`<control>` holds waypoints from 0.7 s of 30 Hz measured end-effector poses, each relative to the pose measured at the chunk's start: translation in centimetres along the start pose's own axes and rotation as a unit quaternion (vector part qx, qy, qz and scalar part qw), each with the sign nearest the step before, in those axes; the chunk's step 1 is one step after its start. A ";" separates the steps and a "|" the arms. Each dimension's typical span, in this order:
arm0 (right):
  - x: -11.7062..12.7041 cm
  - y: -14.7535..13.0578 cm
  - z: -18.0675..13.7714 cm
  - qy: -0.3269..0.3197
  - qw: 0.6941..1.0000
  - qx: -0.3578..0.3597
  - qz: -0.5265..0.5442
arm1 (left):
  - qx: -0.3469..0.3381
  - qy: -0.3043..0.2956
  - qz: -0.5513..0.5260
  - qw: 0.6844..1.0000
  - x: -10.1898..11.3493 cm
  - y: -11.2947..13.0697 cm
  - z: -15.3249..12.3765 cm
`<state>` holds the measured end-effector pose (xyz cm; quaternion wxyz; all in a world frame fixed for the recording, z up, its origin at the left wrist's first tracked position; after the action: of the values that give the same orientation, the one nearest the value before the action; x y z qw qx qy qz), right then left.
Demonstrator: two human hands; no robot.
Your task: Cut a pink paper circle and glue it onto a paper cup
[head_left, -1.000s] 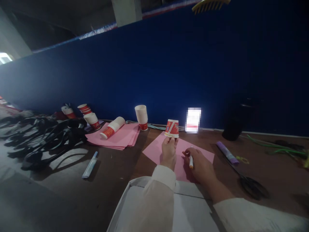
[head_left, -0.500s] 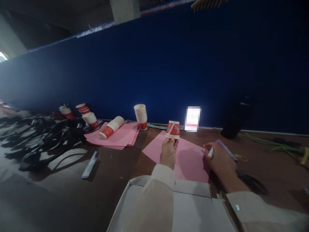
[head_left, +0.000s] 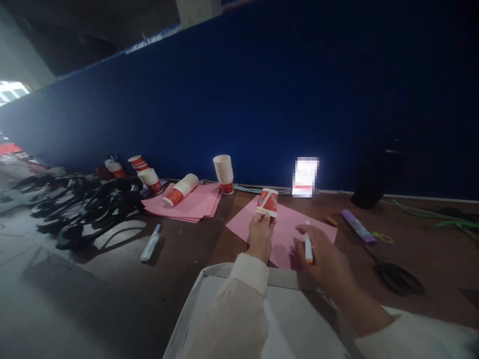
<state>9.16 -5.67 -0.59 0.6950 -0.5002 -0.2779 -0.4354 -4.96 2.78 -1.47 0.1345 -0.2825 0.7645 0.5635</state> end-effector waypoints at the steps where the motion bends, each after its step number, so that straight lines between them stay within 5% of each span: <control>1: -0.2 -1.1 -1.0 -0.013 1.000 0.021 -0.006 | 0.000 0.003 0.001 1.000 0.2 -0.1 -0.2; 6: -1.0 -3.8 -4.0 -0.107 0.990 0.057 -0.067 | -0.027 0.013 -0.027 0.999 0.9 -1.3 -1.5; 11: -1.2 -3.5 -4.5 -0.112 0.989 0.069 -0.061 | -0.031 0.000 -0.018 0.999 1.2 -1.7 -2.2; 16: -0.7 -3.4 -5.3 -0.111 0.988 0.103 -0.009 | -0.129 0.018 -0.068 0.989 2.0 2.9 -0.3; 21: -0.9 -3.7 -5.1 -0.192 0.975 0.112 0.018 | -0.091 0.095 -0.021 0.991 4.1 7.1 1.5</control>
<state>5.20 -10.63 -1.47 0.6878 -0.4985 -0.4443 -0.2845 -12.61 4.52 1.46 0.0463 -0.3619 0.7135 0.5981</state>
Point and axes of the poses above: each hand's wrist, its own z-axis towards the middle knuckle, its own x-axis out of the back of the hand, y = z × x, the point moved 2 cm from there along z, towards the middle knuckle
